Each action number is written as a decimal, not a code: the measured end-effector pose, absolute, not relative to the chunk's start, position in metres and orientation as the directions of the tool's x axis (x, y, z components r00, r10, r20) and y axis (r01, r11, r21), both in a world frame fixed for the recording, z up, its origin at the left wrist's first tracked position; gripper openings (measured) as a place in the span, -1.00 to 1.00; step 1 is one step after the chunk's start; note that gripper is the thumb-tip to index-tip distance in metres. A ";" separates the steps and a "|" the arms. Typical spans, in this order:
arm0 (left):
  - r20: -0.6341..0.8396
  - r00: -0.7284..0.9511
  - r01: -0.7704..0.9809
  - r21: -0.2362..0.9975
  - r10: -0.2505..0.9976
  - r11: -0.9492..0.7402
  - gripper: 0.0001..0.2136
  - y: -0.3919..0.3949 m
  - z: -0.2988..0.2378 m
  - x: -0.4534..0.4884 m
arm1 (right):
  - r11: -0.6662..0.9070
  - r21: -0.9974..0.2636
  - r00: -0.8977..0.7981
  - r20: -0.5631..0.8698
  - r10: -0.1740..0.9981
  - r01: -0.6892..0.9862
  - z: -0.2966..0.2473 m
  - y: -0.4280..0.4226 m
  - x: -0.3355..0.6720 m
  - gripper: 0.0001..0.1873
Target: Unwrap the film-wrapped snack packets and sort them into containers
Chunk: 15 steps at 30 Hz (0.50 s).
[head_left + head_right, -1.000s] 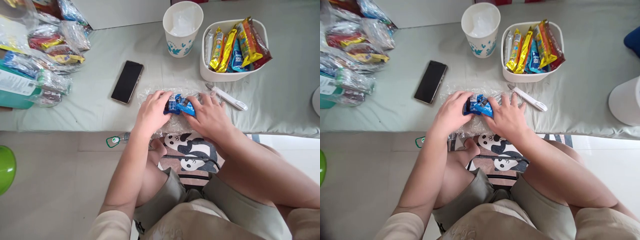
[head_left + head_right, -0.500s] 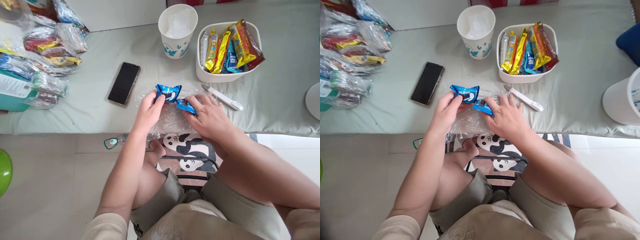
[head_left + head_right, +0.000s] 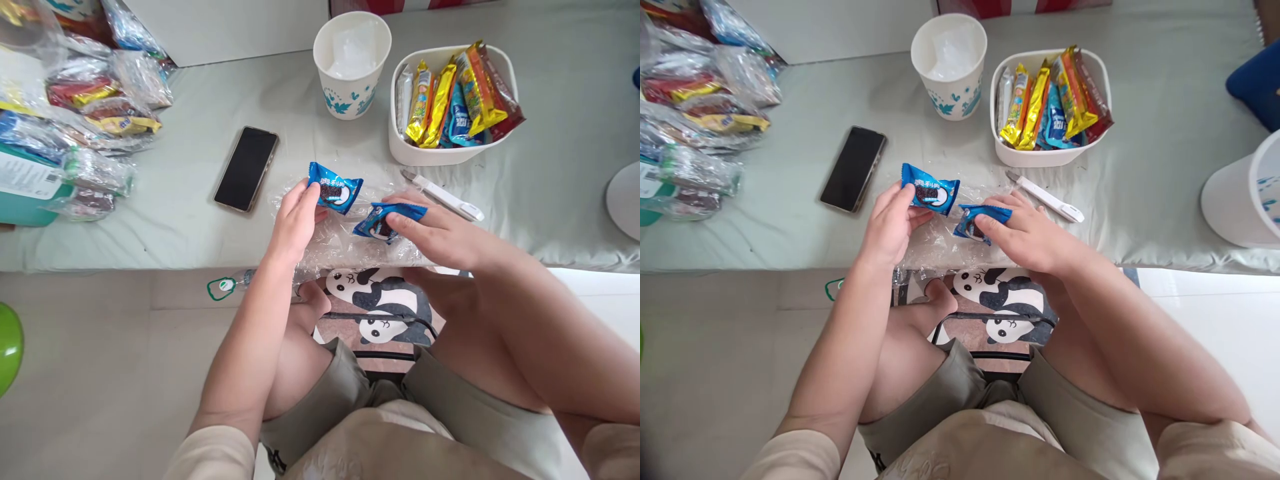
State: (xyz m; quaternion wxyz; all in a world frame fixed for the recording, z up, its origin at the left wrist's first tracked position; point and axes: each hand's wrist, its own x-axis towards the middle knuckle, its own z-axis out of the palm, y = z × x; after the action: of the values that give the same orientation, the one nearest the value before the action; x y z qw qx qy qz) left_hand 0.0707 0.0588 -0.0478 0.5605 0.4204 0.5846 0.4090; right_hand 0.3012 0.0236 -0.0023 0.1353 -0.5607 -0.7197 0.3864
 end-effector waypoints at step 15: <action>-0.103 0.435 -0.067 0.987 0.894 0.146 -0.60 0.048 -0.044 0.069 | -0.156 -0.971 -0.122 -0.180 0.976 0.181 0.008 0.006 0.291 -0.65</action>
State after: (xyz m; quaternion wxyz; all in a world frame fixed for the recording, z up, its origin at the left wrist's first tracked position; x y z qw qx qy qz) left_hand 0.0693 0.0482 -0.0436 0.6527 0.5400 0.3832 0.3682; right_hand 0.2909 0.0058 0.0081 0.3755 -0.5457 -0.5301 0.5294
